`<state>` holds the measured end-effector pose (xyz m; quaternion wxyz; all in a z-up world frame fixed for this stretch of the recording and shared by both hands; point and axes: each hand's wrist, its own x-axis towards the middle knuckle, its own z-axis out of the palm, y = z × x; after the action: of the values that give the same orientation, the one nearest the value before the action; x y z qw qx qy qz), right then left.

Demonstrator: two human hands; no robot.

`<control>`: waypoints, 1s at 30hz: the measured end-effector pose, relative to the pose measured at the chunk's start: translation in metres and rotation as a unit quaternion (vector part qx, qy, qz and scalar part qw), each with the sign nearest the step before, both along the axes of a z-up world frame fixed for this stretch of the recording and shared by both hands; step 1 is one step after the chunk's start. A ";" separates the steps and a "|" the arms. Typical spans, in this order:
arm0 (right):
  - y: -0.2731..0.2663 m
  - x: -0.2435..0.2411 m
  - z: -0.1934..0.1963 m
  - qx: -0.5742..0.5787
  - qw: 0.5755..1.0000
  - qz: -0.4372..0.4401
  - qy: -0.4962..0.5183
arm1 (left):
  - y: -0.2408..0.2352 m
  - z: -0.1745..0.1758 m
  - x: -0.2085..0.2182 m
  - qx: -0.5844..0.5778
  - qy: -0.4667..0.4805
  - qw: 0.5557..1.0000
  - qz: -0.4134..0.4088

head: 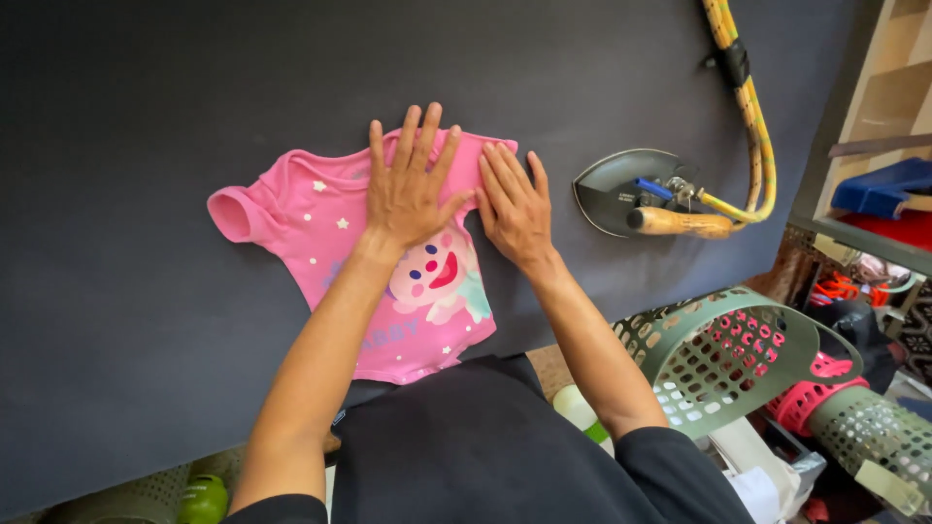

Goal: The person is ironing baby onesies. They take an item from a basket, lay it flat on the ironing board, smooth it with their hands to remove wrinkles, and then press it with a steam iron.

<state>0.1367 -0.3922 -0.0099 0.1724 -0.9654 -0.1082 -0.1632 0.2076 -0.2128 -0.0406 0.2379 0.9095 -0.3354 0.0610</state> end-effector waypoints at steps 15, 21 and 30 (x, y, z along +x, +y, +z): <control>-0.200 -0.031 0.119 -0.378 0.883 -0.030 0.275 | 0.005 0.012 0.003 0.072 0.111 0.991 -0.039; -0.212 -0.025 0.127 -0.156 0.839 -0.062 0.518 | 0.016 0.015 0.004 -0.072 0.085 0.994 -0.009; -0.155 0.048 0.170 -0.030 0.837 -0.097 0.538 | 0.092 0.062 0.037 -0.084 0.010 0.978 0.189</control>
<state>0.1843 -0.5474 0.1602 0.1580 -0.9112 0.0912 0.3693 0.2447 -0.1210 0.0218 0.3013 0.9338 -0.1486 0.1234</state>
